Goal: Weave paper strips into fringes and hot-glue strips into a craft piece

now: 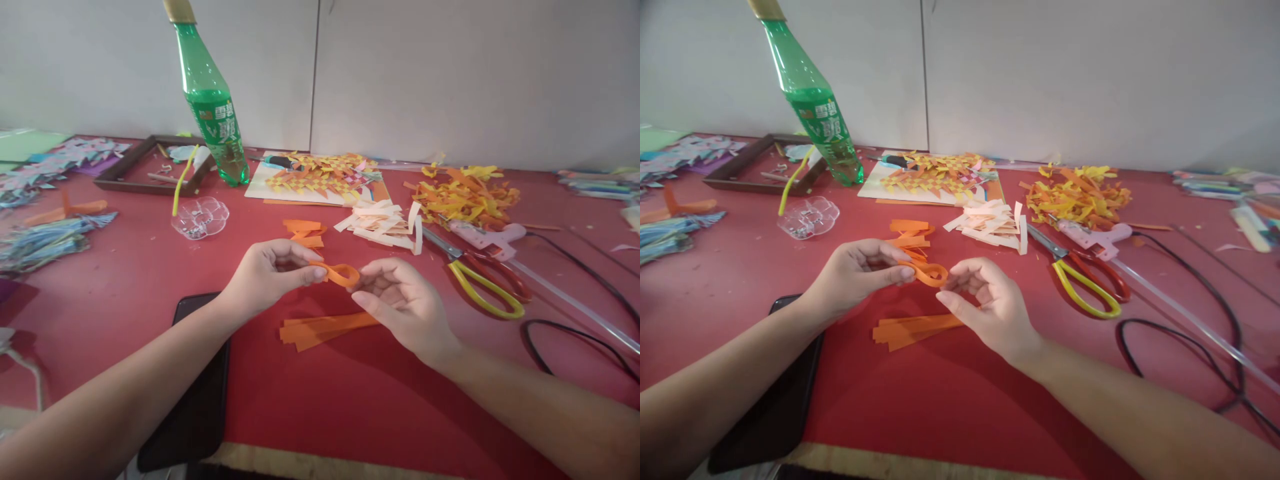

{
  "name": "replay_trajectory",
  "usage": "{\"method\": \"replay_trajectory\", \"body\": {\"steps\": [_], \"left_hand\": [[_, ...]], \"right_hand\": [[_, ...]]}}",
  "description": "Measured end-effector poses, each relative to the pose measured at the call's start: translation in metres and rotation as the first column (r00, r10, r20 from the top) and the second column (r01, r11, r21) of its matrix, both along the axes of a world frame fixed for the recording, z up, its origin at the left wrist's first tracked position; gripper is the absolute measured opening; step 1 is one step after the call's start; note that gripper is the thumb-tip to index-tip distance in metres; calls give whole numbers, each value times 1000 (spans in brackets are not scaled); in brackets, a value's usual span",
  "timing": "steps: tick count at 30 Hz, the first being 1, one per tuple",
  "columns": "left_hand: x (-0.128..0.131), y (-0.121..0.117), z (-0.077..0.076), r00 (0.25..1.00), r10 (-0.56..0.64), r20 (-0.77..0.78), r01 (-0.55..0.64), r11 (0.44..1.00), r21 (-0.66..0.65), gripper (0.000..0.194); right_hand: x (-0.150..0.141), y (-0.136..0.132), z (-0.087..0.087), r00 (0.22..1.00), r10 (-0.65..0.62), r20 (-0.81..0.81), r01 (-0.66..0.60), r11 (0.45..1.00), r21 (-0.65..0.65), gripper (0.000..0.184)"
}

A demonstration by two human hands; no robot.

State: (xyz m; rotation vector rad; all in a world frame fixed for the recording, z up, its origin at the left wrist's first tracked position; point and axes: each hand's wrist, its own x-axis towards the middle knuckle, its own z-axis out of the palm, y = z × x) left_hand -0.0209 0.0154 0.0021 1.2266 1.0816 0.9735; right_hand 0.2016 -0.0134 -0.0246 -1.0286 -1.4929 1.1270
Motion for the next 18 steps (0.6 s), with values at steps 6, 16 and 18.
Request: {"method": "replay_trajectory", "body": {"steps": [6, 16, 18], "left_hand": [[-1, -1, -1, 998, -32, 53, 33, 999, -26, 24], [0, 0, -2, 999, -41, 32, 42, 998, -35, 22], [0, 0, -2, 999, -40, 28, 40, 999, -32, 22]], "right_hand": [[-1, 1, 1, 1000, -11, 13, 11, 1000, 4, 34], [-2, -1, 4, 988, -103, 112, 99, 994, 44, 23], [-1, -1, 4, 987, -109, 114, 104, 994, 46, 23]]}}
